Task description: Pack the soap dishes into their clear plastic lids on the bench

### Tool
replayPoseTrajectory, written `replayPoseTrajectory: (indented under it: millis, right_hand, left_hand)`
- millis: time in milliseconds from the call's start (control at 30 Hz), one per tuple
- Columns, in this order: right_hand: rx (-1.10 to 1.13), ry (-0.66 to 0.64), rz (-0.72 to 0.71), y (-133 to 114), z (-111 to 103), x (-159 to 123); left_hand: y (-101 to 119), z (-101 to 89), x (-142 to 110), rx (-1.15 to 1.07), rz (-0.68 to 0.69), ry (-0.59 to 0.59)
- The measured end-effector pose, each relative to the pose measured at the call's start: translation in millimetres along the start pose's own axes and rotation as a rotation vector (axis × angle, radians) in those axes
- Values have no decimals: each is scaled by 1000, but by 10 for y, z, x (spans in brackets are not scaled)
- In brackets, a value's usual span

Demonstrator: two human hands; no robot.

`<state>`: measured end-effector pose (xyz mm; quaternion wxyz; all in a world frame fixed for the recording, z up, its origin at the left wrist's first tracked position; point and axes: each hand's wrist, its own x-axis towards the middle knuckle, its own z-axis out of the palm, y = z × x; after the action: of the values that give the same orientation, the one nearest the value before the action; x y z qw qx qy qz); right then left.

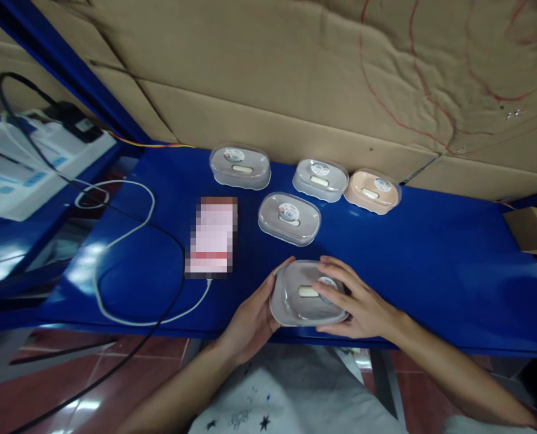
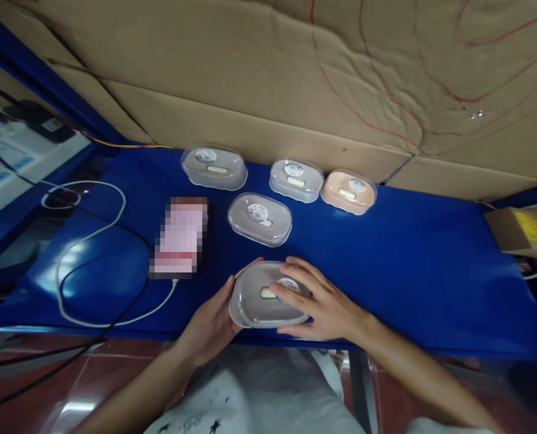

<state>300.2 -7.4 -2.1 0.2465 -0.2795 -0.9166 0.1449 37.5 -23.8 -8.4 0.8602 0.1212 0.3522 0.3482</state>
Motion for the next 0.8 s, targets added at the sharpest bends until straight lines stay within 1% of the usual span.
replayPoseTrajectory:
  millis: [33,67,100,167,200,267,367,433,567,700,800]
  right_hand:
    - [-8,3,5,17,-6,-1]
    - [-28,5,12,35,-13,-4]
    - [-54,5,22,52,-21,-9]
    - [-107,-2,37,74,-33,-21]
    - [-129,-12,39,78,-36,-26]
    - [-172,-43,41,74,-33,-32]
    - [-224,-80,44,57,-21,-26]
    - [-239,-83,53,59,-28,-24]
    - [-249,-80,120,141,-105,-83]
    - [-298,-28,275,329,-264,-185]
    - [-243,-36,328,543,-452,-198]
  left_hand:
    - [-20,7,4,18,28,11]
    - [-46,14,6,42,84,22]
    - [-77,18,3,79,165,31]
    - [-146,19,-23,200,370,46]
    - [-178,15,-46,294,468,57]
    - [-221,-1,-102,555,618,90]
    - [-213,-35,-171,972,739,103]
    - [-173,-56,-183,1129,777,94]
    - [-99,-89,-145,1221,766,118]
    - [-92,-106,-100,1304,739,97]
    - [-104,-115,-84,1345,703,64]
